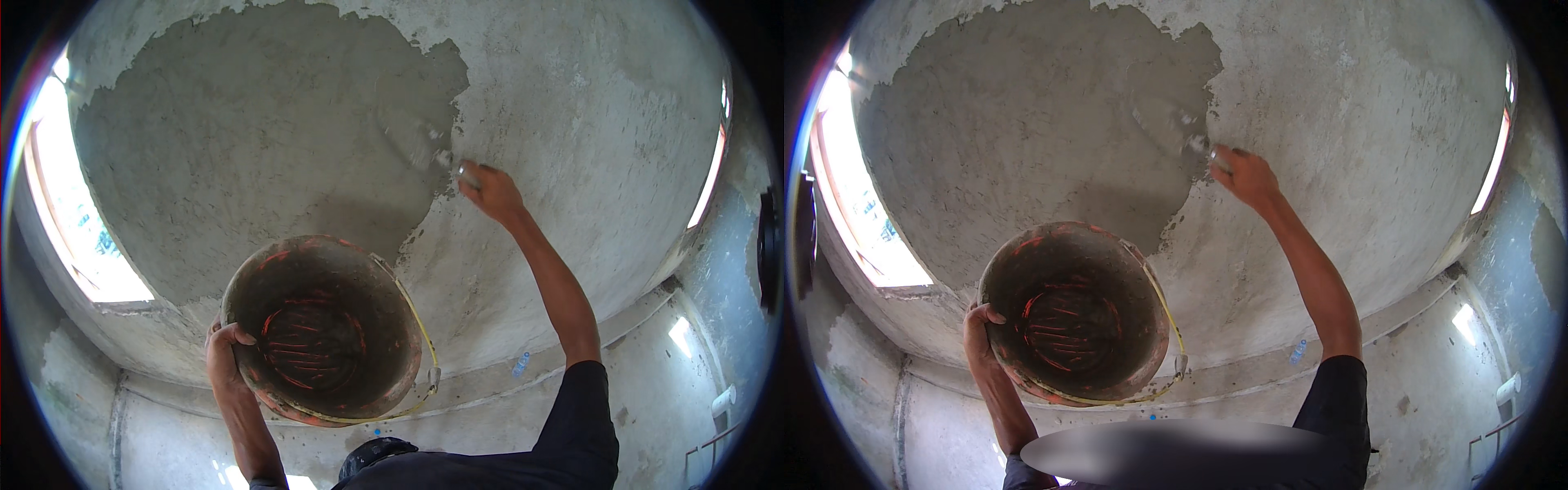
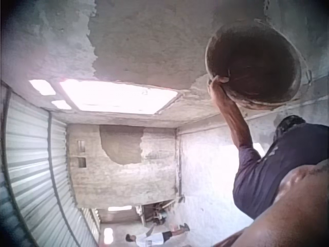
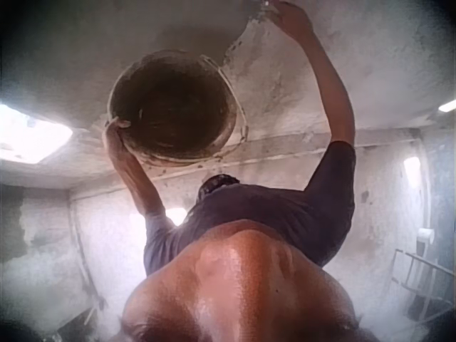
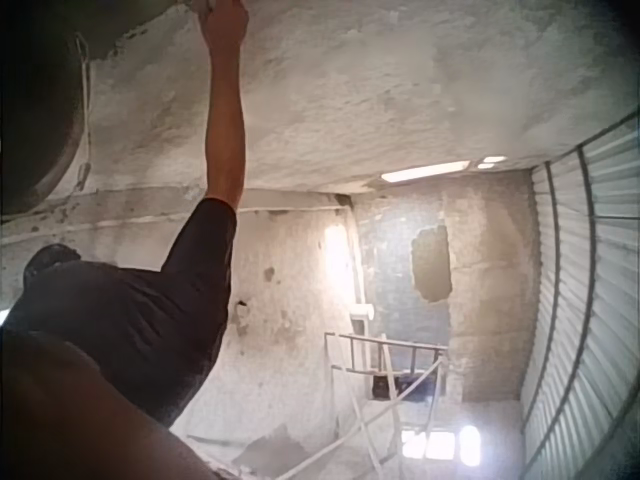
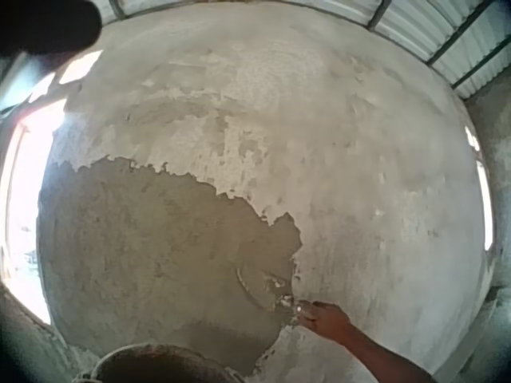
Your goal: The person applies plaster mix from a bucket onto a concrete wall using a trowel.
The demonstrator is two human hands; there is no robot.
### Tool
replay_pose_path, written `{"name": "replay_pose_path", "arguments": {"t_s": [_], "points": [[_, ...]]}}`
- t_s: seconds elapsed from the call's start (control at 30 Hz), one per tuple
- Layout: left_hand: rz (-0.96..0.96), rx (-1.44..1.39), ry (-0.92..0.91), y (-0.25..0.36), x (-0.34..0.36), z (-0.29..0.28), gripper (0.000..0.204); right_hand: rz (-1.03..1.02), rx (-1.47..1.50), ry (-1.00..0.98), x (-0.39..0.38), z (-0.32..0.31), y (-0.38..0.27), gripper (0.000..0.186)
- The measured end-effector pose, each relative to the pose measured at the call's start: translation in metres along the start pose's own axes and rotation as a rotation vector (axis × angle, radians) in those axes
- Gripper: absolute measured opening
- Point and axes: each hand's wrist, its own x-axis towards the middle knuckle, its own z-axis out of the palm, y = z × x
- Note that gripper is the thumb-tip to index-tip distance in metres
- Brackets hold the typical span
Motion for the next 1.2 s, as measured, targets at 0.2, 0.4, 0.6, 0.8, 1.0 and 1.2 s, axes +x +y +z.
{"name": "replay_pose_path", "arguments": {"t_s": [0.2,0.4,0.6,0.8,1.0,1.2], "points": [[-0.014,0.019,-0.012,0.001,-0.002,-0.011,0.051,0.05,0.219,0.032,0.011,-0.021,-0.008,0.042],[-0.003,0.005,-0.028,0.003,-0.011,0.002,0.049,0.183,0.116,0.231,0.04,-0.046,0.046,0.041],[0.009,0.047,0.029,0.001,-0.009,-0.003,0.046,0.186,-0.054,-0.016,0.036,-0.056,0.059,0.041],[0.004,0.051,0.025,-0.003,-0.008,-0.005,0.046,0.081,0.024,-0.32,0.0,-0.078,0.075,0.038],[0.032,0.049,0.012,-0.006,-0.009,-0.009,0.046,0.17,-0.011,-0.103,0.021,-0.093,0.081,0.039],[0.047,0.034,0.086,-0.009,-0.007,-0.014,0.044,-0.045,-0.247,-0.024,-0.031,-0.036,0.119,0.044]]}}
